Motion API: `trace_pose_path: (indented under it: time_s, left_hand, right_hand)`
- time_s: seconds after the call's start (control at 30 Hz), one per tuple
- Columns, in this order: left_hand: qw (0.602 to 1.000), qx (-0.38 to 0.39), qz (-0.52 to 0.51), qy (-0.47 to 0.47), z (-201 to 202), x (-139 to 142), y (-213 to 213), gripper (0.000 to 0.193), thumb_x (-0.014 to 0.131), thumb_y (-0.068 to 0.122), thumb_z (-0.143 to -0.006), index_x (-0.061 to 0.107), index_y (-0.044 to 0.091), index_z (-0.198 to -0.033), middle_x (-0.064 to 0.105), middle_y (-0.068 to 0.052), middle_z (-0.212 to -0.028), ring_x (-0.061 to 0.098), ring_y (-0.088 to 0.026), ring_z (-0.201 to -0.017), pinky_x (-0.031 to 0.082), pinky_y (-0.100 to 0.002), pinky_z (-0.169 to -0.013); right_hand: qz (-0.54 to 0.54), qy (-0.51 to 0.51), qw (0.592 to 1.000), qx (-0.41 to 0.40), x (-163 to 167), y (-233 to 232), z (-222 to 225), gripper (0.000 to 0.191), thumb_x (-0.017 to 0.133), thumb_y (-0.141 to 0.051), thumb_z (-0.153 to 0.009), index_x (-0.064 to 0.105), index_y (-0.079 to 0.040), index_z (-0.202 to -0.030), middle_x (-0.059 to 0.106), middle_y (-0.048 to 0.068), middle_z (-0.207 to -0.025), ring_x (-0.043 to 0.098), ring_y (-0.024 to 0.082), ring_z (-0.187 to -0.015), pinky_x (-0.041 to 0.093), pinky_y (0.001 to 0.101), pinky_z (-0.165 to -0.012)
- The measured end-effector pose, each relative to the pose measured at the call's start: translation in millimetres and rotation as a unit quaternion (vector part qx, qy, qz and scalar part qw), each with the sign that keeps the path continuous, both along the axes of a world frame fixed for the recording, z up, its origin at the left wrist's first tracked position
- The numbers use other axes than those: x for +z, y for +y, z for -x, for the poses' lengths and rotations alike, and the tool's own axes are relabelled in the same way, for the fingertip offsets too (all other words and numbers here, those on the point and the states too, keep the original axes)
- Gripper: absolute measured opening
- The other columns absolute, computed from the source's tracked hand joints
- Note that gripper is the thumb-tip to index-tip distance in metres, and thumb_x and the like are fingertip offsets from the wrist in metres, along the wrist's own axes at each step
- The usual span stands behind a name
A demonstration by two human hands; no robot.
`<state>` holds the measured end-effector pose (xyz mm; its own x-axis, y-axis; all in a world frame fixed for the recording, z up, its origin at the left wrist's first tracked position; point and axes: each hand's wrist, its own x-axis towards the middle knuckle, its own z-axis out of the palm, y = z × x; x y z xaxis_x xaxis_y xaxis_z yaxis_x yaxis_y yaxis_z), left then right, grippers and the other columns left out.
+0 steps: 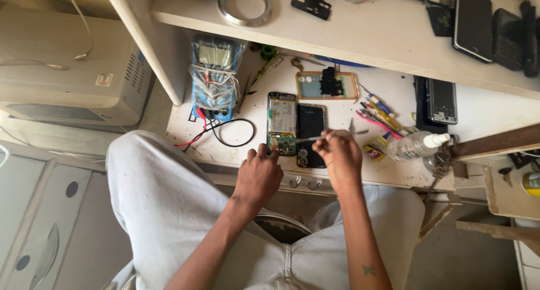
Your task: The person disassembles a smartphone at a repair bench, opening the back cover and lifting out the internal components. They remove the motherboard, spray it with cleaning solution from an aerosol can, and scrub it with a pink toothbrush before placing it back on the bench.
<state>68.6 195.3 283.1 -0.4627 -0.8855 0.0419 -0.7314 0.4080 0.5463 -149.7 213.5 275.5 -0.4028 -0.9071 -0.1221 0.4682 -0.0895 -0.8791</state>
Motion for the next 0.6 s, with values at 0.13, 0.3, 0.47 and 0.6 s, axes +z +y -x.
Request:
trace_pose_path:
  time_s: [0.13,0.3,0.47,0.6]
  left_hand:
    - [1.0,0.001,0.008,-0.004,-0.1,1.1,-0.5,0.044,0.063,0.015,-0.084,0.059,0.002,-0.126,0.06,-0.019,-0.112,0.06,-0.038,-0.099,0.056,-0.049,-0.078]
    - [0.999,-0.013,0.01,-0.039,2.7,4.2,-0.3,0.055,0.063,0.016,-0.085,0.056,0.014,-0.139,0.058,-0.017,-0.117,0.059,-0.036,-0.101,0.055,-0.048,-0.081]
    - [0.996,-0.041,0.006,-0.081,5.1,2.5,-1.7,0.07,0.069,0.027,-0.084,0.046,0.022,-0.15,0.054,-0.016,-0.122,0.056,-0.035,-0.102,0.052,-0.047,-0.086]
    - [0.995,-0.041,0.013,-0.088,8.8,-1.8,-2.7,0.074,0.069,0.031,-0.086,0.043,0.023,-0.155,0.054,-0.016,-0.12,0.057,-0.034,-0.1,0.051,-0.047,-0.087]
  right_hand:
    - [0.013,0.052,0.999,-0.008,-18.8,9.3,-14.5,0.003,0.058,-0.001,-0.1,0.057,-0.002,-0.097,0.066,0.01,-0.099,0.067,0.021,-0.089,0.061,0.0443,-0.084]
    - [0.027,0.072,0.997,-0.033,-28.1,10.7,-10.7,0.003,0.056,0.001,-0.102,0.056,-0.001,-0.099,0.068,0.012,-0.1,0.071,0.022,-0.091,0.064,0.0487,-0.091]
    - [0.045,0.112,0.993,-0.013,-26.0,11.0,-15.0,0.003,0.055,0.003,-0.103,0.055,0.002,-0.1,0.066,0.013,-0.103,0.071,0.022,-0.095,0.059,0.0492,-0.093]
    - [0.046,0.124,0.991,-0.009,-21.9,12.4,-19.3,0.004,0.055,0.003,-0.103,0.054,0.003,-0.099,0.064,0.013,-0.104,0.072,0.023,-0.097,0.06,0.0492,-0.093]
